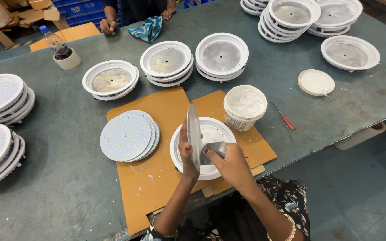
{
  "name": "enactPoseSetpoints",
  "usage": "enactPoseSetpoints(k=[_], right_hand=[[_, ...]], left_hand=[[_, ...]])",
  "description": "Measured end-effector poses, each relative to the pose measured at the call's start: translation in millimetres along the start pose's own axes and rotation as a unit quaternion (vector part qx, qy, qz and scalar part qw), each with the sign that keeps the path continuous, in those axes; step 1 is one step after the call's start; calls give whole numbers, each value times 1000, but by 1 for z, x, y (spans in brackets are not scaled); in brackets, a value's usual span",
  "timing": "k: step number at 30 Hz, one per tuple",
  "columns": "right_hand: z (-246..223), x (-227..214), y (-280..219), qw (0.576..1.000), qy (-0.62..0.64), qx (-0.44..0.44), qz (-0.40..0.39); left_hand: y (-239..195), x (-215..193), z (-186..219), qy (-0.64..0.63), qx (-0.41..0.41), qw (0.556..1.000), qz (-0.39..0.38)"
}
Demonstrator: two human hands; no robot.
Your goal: The person applies a white paste to the interior and exterior surfaces of circular plastic housings using a small rectangular tool. They repeatedly dip the tool into a container of paste, spread it evenly, and place the finished pieces into a blue bin.
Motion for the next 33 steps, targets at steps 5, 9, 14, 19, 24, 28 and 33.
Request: enactPoseSetpoints(k=[5,9,14,19,24,28,33], right_hand=[[-24,-1,-3,999,33,-16,-34],[-39,-5,25,996,19,-81,28],[-43,12,39,957,-59,-283,9],[-22,19,-1,930,-120,-343,-53],[-1,-11,0,957,-84,-259,-105],[10,-28,37,966,-116,-230,-1],[11,-9,25,942,-171,-289,-6]], left_hand=[[0,3,2,-50,-64,997,9],[-3,7,-9,-97,-55,994,-8],[-8,3,-37,-194,-126,973,24],[-8,-6,-31,-243,-184,949,76],[-3,1,15,-241,-193,947,87],[-9,13,41,-254,-235,933,94],[-6,13,55,-262,-201,938,107]])
Point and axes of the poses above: each hand's wrist, its own y-axis towards the middle knuckle, its own x-axis out of the palm, z = x × y, the point moved 3 cm from there along y, towards the middle knuckle, and after that the axes turned 11 degrees about y, right-handed, at the moved point
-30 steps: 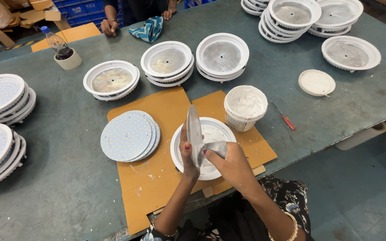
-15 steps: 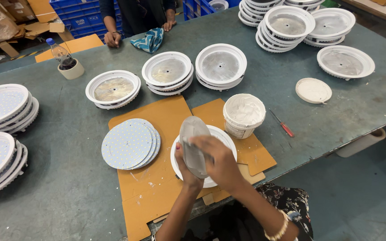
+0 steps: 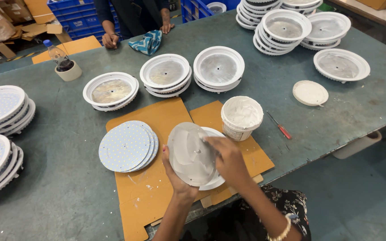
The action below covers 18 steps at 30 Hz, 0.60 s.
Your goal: The person applies a white paste to the interior and exterior surfaces of circular plastic housings using a small rectangular tool. They repeatedly dip the tool into a container of paste, spread it evenly, and place the finished pieces into a blue bin.
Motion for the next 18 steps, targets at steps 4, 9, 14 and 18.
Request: enactPoseSetpoints(k=[4,9,14,18], right_hand=[[-28,16,-31,999,-33,39,-7],[-32,6,-47,990,70,119,-25],[10,-36,-36,959,192,157,135],[29,-49,-46,945,195,180,193]], left_hand=[[6,-14,-1,-17,47,999,14],[22,-28,1,50,71,996,-13],[16,-7,23,663,339,659,-106],[11,9,9,828,253,486,-122]])
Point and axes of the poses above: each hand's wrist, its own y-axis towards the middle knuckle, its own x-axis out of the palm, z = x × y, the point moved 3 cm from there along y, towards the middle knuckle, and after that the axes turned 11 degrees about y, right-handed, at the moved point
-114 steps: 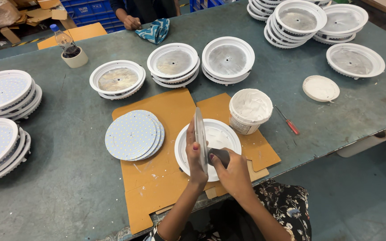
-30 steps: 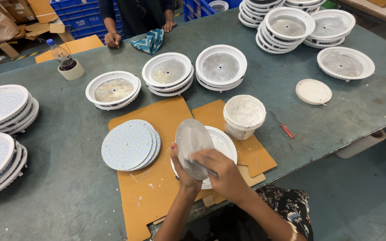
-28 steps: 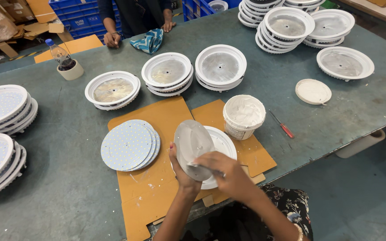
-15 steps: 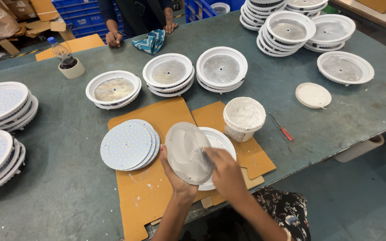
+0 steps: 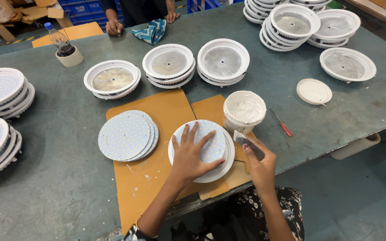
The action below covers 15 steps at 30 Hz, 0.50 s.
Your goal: The person applies a white paste to the interior and exterior surfaces of circular plastic housings using a small rectangular tool. They repeatedly dip the tool into a container of paste, spread it evenly, and place the finished pieces into a blue bin.
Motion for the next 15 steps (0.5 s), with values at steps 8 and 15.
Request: enactPoseSetpoints(k=[8,15], right_hand=[[4,-34,6,999,1,19,26],[19,-55,11,996,48,29,74]], left_hand=[[-5,11,-26,69,7,997,21],[-40,35,-92,-220,-226,948,51]])
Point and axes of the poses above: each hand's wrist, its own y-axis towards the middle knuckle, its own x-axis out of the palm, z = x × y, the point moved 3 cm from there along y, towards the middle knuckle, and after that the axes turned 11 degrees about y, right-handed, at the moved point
